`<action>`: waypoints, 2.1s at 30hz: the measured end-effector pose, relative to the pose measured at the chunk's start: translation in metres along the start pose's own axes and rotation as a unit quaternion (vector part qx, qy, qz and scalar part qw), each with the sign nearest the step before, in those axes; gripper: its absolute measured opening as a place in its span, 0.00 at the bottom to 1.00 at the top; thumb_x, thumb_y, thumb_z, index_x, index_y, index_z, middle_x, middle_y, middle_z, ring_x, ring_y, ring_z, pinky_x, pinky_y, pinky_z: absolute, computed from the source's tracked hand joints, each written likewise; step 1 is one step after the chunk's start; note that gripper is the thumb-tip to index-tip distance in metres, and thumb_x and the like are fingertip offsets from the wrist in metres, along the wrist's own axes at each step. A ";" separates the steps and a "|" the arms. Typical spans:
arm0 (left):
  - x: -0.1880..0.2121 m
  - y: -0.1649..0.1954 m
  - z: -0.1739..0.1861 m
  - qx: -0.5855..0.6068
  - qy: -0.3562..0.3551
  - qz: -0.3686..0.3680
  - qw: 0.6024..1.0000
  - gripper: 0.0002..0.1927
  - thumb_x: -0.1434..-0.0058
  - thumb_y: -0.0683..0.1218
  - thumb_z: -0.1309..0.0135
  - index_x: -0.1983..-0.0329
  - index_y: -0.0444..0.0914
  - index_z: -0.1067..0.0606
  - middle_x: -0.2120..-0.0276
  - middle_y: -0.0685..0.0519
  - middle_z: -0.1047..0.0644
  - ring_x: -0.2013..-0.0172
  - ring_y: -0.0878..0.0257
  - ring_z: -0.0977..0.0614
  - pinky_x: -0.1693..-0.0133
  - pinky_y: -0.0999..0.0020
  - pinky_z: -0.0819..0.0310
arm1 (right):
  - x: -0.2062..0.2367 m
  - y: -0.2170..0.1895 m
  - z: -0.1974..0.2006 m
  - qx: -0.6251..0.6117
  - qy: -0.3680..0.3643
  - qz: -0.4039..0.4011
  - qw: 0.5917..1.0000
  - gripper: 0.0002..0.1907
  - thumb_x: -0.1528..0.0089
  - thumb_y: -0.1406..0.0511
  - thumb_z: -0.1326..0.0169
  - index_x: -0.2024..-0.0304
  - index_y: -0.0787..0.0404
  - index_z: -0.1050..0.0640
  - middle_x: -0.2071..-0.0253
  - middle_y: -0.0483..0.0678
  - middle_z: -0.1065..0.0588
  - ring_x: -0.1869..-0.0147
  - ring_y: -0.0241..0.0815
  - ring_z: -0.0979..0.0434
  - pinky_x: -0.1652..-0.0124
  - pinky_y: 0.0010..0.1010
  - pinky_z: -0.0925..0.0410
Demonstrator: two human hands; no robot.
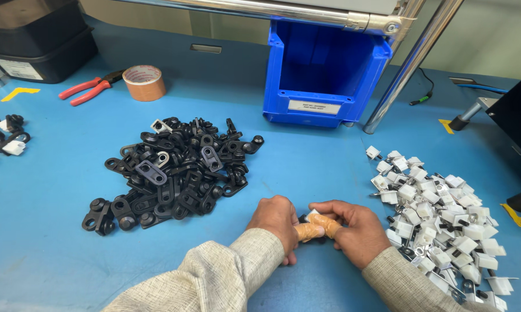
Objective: The person picks a black plastic bracket and a white plastic component from piles on the workbench, fits the white piece onto the black bracket by hand, and places the assembled unit in a pile on the left side of the table, repeating this assembly cycle continuously.
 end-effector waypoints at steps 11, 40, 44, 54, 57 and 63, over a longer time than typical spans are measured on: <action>-0.018 0.004 -0.015 0.076 0.006 0.035 0.996 0.09 0.32 0.42 0.53 0.60 0.35 0.22 0.70 0.44 0.17 0.78 0.59 0.15 0.77 0.68 0.19 | -0.003 -0.012 0.009 0.076 0.045 0.100 0.991 0.16 0.42 0.70 0.40 0.51 0.59 0.17 0.62 0.48 0.15 0.65 0.33 0.19 0.64 0.25 0.27; 0.002 0.012 -0.030 0.006 0.259 -0.185 0.948 0.20 0.51 0.34 0.33 0.55 0.40 0.22 0.69 0.51 0.21 0.67 0.61 0.19 0.64 0.63 0.20 | 0.006 0.012 0.010 -0.129 0.058 -0.052 0.989 0.16 0.43 0.72 0.40 0.53 0.65 0.16 0.65 0.49 0.15 0.67 0.37 0.17 0.66 0.29 0.25; -0.008 0.001 -0.042 0.077 0.177 -0.143 0.971 0.23 0.48 0.38 0.32 0.50 0.44 0.24 0.69 0.55 0.21 0.66 0.66 0.18 0.61 0.67 0.19 | 0.018 0.008 0.017 -0.071 0.110 -0.038 0.991 0.14 0.43 0.70 0.37 0.54 0.66 0.16 0.65 0.51 0.15 0.68 0.37 0.18 0.67 0.27 0.25; -0.024 -0.026 -0.060 0.345 0.070 -0.065 0.934 0.26 0.47 0.34 0.38 0.45 0.44 0.25 0.67 0.54 0.18 0.68 0.69 0.17 0.67 0.72 0.21 | 0.014 0.040 0.005 -0.204 -0.011 -0.145 0.968 0.17 0.38 0.60 0.40 0.56 0.67 0.20 0.70 0.48 0.21 0.75 0.33 0.26 0.80 0.24 0.35; -0.024 -0.028 -0.061 0.326 0.065 -0.059 0.941 0.26 0.47 0.34 0.37 0.44 0.43 0.25 0.66 0.54 0.18 0.67 0.69 0.16 0.67 0.73 0.20 | 0.002 0.061 -0.004 -0.229 -0.080 -0.200 0.949 0.13 0.39 0.61 0.40 0.58 0.64 0.21 0.74 0.49 0.24 0.80 0.32 0.32 0.85 0.22 0.43; -0.019 -0.023 -0.059 0.243 0.066 -0.058 0.966 0.23 0.48 0.37 0.35 0.48 0.44 0.21 0.67 0.56 0.18 0.68 0.70 0.17 0.66 0.75 0.19 | -0.018 0.074 -0.007 -0.207 -0.143 -0.183 0.950 0.10 0.37 0.66 0.40 0.58 0.68 0.21 0.74 0.50 0.23 0.83 0.31 0.35 0.87 0.22 0.47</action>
Point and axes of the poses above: each hand's wrist, its own x-axis away from the middle knuckle, its own z-axis out of the back of the hand, y = z × x, the point moved 9 cm from there along -x, towards the middle knuckle
